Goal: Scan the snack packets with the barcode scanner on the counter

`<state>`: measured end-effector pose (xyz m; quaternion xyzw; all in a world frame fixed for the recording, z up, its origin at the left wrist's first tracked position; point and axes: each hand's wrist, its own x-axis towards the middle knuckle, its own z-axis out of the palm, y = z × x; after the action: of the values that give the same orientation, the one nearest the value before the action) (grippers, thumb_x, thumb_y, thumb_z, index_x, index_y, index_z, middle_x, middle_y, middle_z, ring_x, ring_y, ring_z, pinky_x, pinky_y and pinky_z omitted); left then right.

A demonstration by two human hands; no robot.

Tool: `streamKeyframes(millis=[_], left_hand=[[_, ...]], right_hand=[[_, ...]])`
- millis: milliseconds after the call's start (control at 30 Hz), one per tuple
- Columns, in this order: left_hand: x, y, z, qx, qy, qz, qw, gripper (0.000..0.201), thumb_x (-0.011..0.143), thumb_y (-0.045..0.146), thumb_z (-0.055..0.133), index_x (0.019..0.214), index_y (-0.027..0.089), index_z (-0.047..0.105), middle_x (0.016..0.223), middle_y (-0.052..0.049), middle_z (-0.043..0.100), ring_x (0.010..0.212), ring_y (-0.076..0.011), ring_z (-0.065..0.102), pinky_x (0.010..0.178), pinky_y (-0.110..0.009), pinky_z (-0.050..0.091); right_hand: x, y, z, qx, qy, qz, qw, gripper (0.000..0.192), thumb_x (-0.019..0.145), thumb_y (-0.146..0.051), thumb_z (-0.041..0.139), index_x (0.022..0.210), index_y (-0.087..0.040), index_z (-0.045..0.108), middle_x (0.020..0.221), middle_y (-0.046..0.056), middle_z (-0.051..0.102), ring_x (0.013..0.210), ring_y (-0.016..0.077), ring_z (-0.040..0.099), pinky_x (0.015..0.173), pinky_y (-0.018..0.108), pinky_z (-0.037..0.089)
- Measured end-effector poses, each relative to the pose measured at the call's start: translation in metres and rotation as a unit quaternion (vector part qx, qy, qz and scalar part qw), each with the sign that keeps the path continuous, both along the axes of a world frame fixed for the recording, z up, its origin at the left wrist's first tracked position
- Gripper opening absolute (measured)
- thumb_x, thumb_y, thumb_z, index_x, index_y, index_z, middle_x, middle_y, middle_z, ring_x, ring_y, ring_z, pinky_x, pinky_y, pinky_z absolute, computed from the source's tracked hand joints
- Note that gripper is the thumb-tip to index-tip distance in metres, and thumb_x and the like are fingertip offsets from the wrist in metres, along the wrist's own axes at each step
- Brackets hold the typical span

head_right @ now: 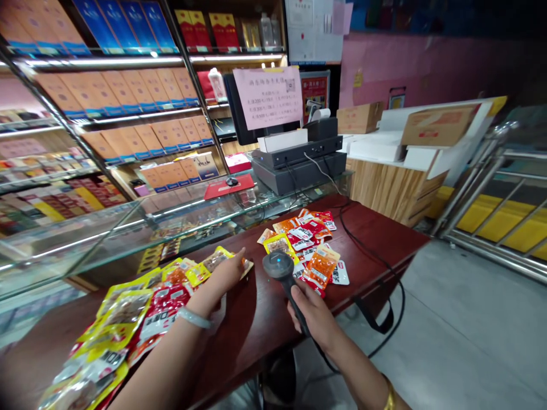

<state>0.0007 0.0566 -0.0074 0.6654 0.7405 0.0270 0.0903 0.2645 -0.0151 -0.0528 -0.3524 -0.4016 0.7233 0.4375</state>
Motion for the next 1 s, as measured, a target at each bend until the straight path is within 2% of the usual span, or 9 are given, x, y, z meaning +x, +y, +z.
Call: streamKeyframes(millis=[100,233,367,500,633,800,900,1000], left_hand=[[-0.014,0.006,0.012,0.01,0.066,-0.027,0.997,0.064,0.089,0.012,0.047,0.152,0.022,0.049,0.129,-0.02,0.07,0.121,-0.0302,0.065,0.098,-0.04,0.046],[-0.029,0.015,0.023,-0.035,0.15,-0.075,0.985,0.053,0.084,0.024,0.062,0.137,0.031,0.063,0.139,-0.016,0.064,0.132,-0.0374,0.054,0.103,-0.051,0.042],[-0.033,0.019,0.021,-0.039,0.168,-0.05,0.984,0.05,0.077,0.041,0.073,0.125,0.026,0.068,0.134,-0.018,0.065,0.127,-0.0397,0.055,0.102,-0.053,0.04],[-0.037,0.013,0.016,-0.018,0.166,-0.026,0.986,0.056,0.082,0.061,0.065,0.118,0.019,0.069,0.133,-0.022,0.063,0.129,-0.0401,0.053,0.104,-0.052,0.038],[-0.041,0.006,0.015,0.016,0.15,-0.025,0.988,0.056,0.085,0.068,0.058,0.106,0.018,0.068,0.122,-0.021,0.069,0.124,-0.039,0.057,0.101,-0.05,0.039],[-0.045,0.007,0.017,0.019,0.073,0.005,0.997,0.043,0.084,0.054,0.067,0.111,0.021,0.062,0.109,-0.017,0.075,0.106,-0.0343,0.069,0.092,-0.042,0.044],[-0.045,0.012,0.013,0.04,-0.053,0.029,0.997,0.037,0.081,0.041,0.071,0.11,0.022,0.059,0.108,-0.013,0.075,0.098,-0.0298,0.071,0.082,-0.035,0.049],[-0.039,0.016,0.006,0.085,-0.21,0.013,0.974,0.035,0.078,0.032,0.071,0.109,0.022,0.06,0.107,-0.009,0.075,0.099,-0.0268,0.071,0.085,-0.035,0.052]], right_hand=[[0.001,-0.002,0.006,-0.01,0.002,-0.008,1.0,0.058,0.076,-0.075,0.073,0.091,-0.024,0.05,0.057,-0.008,0.051,0.044,0.0077,0.04,0.043,0.019,0.032],[0.003,-0.006,0.012,-0.017,0.004,-0.009,1.0,0.065,0.074,-0.077,0.074,0.103,-0.024,0.052,0.057,-0.009,0.051,0.044,0.0079,0.04,0.043,0.018,0.032],[0.005,-0.009,0.012,-0.014,-0.003,-0.012,1.0,0.063,0.075,-0.077,0.073,0.1,-0.023,0.053,0.058,-0.008,0.051,0.044,0.0077,0.04,0.043,0.019,0.032],[0.006,-0.01,0.011,-0.011,-0.004,-0.01,1.0,0.058,0.077,-0.076,0.072,0.093,-0.024,0.052,0.058,-0.008,0.051,0.043,0.0078,0.04,0.043,0.02,0.031],[0.005,-0.009,0.01,-0.011,-0.002,-0.003,1.0,0.058,0.077,-0.076,0.072,0.089,-0.024,0.049,0.058,-0.008,0.051,0.043,0.0072,0.041,0.044,0.02,0.032],[0.0,-0.009,0.006,-0.01,0.007,0.002,1.0,0.061,0.075,-0.077,0.072,0.096,-0.024,0.053,0.057,-0.009,0.05,0.043,0.0081,0.039,0.042,0.02,0.032],[-0.001,-0.009,0.005,-0.009,0.011,0.002,1.0,0.062,0.076,-0.077,0.072,0.1,-0.023,0.054,0.058,-0.008,0.051,0.043,0.0079,0.04,0.043,0.02,0.032],[0.001,-0.008,0.007,-0.007,0.016,0.002,1.0,0.063,0.076,-0.077,0.072,0.101,-0.023,0.053,0.058,-0.009,0.051,0.043,0.0076,0.039,0.043,0.02,0.031]])
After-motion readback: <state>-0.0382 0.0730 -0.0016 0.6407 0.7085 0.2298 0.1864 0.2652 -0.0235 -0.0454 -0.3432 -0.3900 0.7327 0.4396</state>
